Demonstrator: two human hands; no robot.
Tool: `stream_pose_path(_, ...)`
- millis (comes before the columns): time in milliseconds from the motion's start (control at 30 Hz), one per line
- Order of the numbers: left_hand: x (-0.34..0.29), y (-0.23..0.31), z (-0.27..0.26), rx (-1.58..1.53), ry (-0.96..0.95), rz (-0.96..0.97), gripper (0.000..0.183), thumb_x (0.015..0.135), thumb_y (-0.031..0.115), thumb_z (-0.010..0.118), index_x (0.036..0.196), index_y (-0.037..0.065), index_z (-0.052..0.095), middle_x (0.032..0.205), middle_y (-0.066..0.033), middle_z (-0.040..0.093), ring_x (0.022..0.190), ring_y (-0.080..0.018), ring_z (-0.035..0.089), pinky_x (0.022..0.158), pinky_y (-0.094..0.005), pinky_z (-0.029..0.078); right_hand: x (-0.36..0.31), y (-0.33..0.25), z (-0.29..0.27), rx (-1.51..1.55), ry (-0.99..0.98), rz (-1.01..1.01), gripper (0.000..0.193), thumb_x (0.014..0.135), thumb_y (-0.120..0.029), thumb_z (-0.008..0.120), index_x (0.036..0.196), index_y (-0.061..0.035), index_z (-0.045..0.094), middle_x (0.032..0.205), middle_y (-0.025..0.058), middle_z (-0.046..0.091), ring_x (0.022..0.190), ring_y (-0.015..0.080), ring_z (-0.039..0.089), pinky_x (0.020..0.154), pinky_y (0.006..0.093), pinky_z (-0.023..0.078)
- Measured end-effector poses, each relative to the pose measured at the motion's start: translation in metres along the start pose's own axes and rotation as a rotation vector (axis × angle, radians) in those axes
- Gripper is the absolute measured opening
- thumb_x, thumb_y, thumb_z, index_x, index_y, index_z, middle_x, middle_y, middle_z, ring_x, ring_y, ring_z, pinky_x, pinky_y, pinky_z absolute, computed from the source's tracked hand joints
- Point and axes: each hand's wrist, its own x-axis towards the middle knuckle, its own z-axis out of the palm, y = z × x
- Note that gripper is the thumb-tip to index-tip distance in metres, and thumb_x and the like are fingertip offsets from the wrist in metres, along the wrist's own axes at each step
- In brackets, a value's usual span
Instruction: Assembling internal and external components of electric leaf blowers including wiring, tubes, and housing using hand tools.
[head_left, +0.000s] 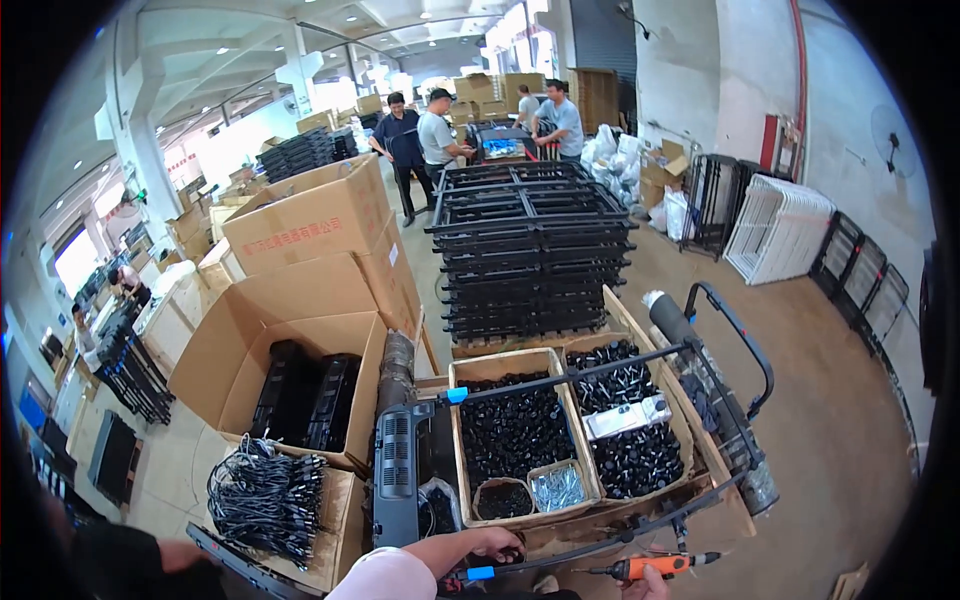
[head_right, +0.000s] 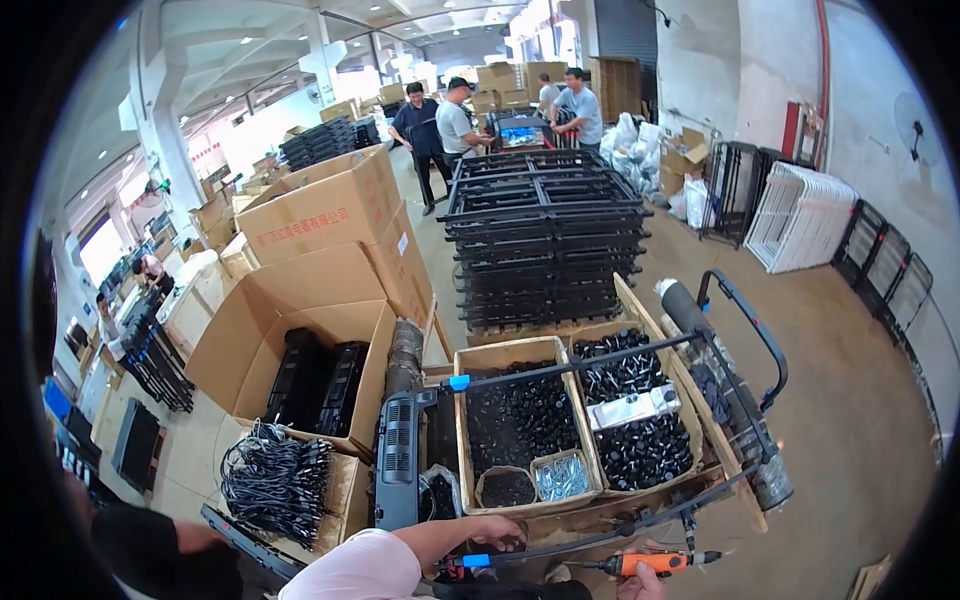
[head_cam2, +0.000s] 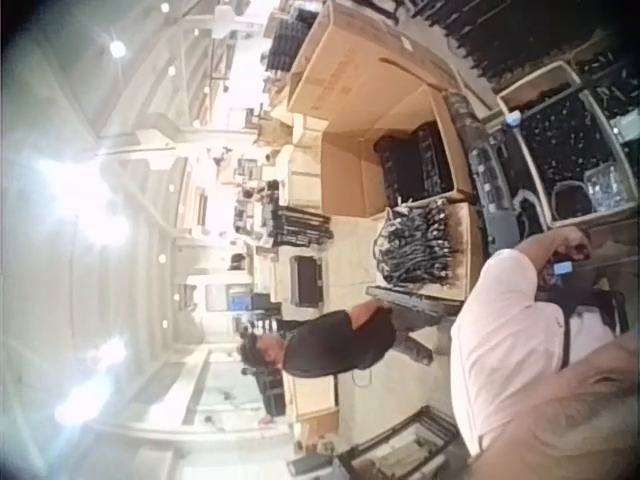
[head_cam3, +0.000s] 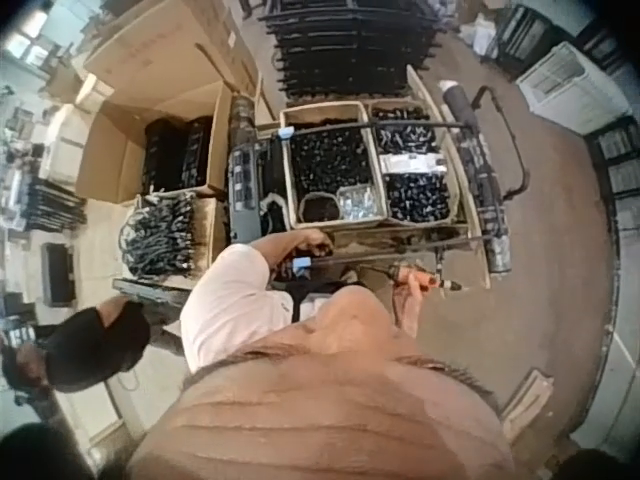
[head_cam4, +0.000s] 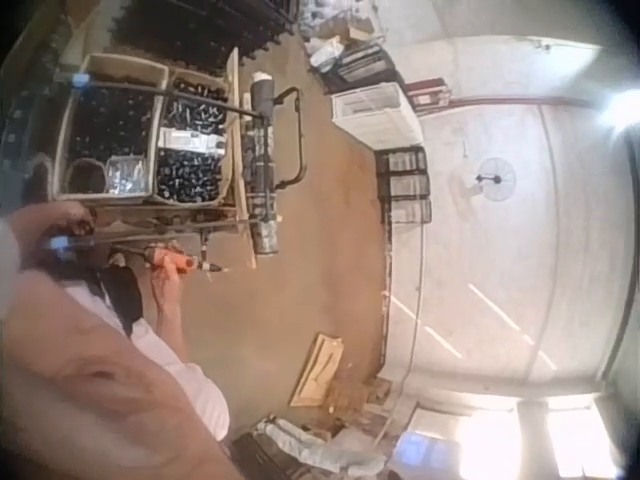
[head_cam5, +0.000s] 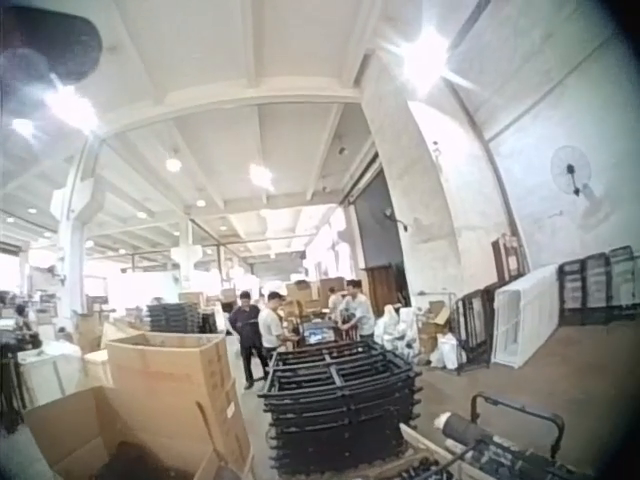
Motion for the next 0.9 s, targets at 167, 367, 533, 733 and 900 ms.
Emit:
stream_pose_path(167,-0.021,-0.005,-0.003,-0.228,-0.08,0.175,0.02,0.109,0.024,0.056,0.112,0.008,0.068,0.104,-0.0003,0.066,0.092,-0.0163,0.064,0.074,-0.0295,0.052,0.008,-0.052,0.061,-0.418,-0.456,-0.492,0.042,0.101,-0.017,0.07,0.141,-0.0155,0.057,0.129,0.0076,0.068,0.118,0.0276,0.064,0.107,0.0397,0.05)
stream_pose_path(367,-0.054,-0.003,0.003,-0.527,-0.201,0.391,0.018,0.108,0.026,0.055,0.104,0.011,0.064,0.099,-0.0001,0.062,0.088,-0.0164,0.06,0.071,-0.0263,0.05,0.05,-0.029,0.097,-0.543,-0.608,-0.454,0.058,0.084,-0.01,0.081,0.133,-0.0013,0.05,0.117,0.0187,0.074,0.111,0.0303,0.071,0.101,0.0483,0.055)
stream_pose_path(533,-0.094,0.014,0.029,-0.797,-0.287,0.658,0.019,0.109,0.025,0.052,0.105,0.01,0.062,0.096,0.0002,0.061,0.086,-0.0165,0.061,0.074,-0.0281,0.052,0.066,-0.016,0.098,-0.618,-0.669,-0.283,0.067,0.082,-0.003,0.084,0.138,0.0007,0.047,0.121,0.0195,0.073,0.114,0.0273,0.07,0.105,0.0431,0.055)
stream_pose_path(733,-0.127,0.021,0.094,-0.928,0.077,0.947,0.034,0.11,0.027,0.057,0.136,0.006,0.063,0.107,-0.0014,0.067,0.099,-0.0167,0.066,0.085,-0.0306,0.057,0.074,-0.034,0.141,-0.992,-0.898,-0.313,0.072,0.075,-0.004,0.093,0.138,0.004,0.057,0.124,0.0163,0.073,0.114,0.0209,0.07,0.103,0.0371,0.057)
stream_pose_path(900,-0.11,-0.011,0.119,-1.108,0.13,1.104,0.032,0.11,0.024,0.06,0.138,0.009,0.064,0.109,-0.0003,0.07,0.089,-0.0124,0.064,0.077,-0.0261,0.055,0.094,0.012,0.125,-0.856,-0.862,-0.285,0.063,0.081,-0.004,0.086,0.135,0.0012,0.054,0.123,0.0179,0.073,0.114,0.023,0.07,0.104,0.0373,0.055)
